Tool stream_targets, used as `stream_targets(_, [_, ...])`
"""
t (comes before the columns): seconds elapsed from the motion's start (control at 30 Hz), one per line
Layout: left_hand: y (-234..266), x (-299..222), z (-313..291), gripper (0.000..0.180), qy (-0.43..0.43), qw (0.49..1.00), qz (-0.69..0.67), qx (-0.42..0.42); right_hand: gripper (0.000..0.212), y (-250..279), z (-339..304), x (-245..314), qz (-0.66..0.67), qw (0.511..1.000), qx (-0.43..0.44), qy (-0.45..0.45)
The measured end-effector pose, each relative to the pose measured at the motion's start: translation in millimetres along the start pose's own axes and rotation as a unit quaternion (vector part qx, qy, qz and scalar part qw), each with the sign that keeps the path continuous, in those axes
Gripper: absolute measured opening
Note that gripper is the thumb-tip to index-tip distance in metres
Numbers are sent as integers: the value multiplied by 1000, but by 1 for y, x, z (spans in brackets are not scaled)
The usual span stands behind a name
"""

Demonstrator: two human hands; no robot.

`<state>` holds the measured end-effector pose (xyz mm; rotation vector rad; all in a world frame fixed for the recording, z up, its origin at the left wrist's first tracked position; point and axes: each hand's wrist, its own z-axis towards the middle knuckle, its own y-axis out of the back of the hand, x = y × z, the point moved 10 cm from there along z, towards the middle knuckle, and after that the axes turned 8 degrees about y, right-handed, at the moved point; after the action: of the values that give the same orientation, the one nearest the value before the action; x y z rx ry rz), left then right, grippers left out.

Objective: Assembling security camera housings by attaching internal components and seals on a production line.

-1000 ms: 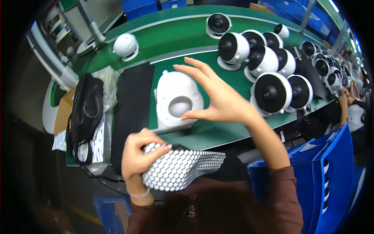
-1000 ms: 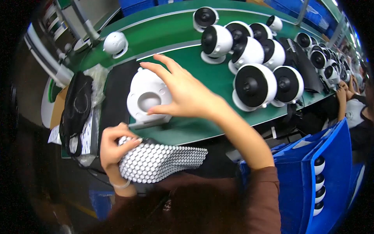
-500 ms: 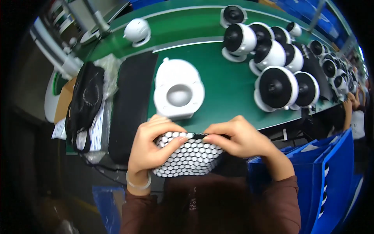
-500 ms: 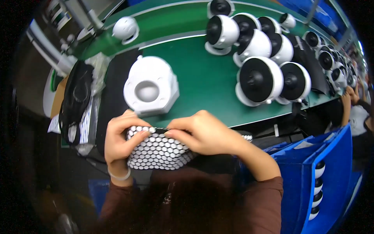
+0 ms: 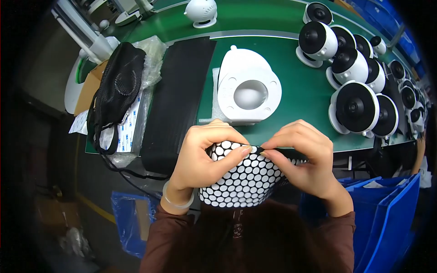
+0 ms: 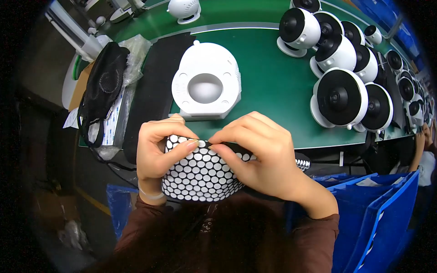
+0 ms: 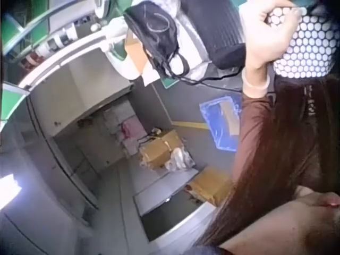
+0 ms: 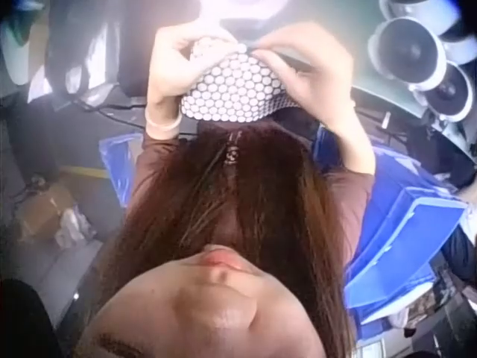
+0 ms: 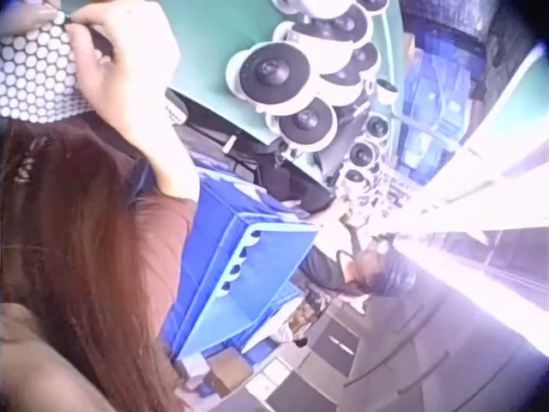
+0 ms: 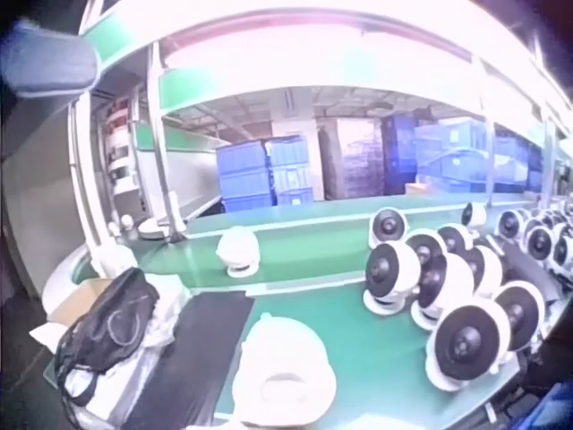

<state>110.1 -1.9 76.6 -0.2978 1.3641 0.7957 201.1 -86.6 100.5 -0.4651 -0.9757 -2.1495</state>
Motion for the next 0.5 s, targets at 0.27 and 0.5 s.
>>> stream_targets(0.27, [3, -3, -2, 5, -15, 1000, 1, -2, 15, 4, -1, 12, -72, 997, -30, 13])
stream_targets(0.5, [1, 7, 1, 4, 30, 999, -17, -26, 18, 8, -2, 11, -75, 995, -55, 36])
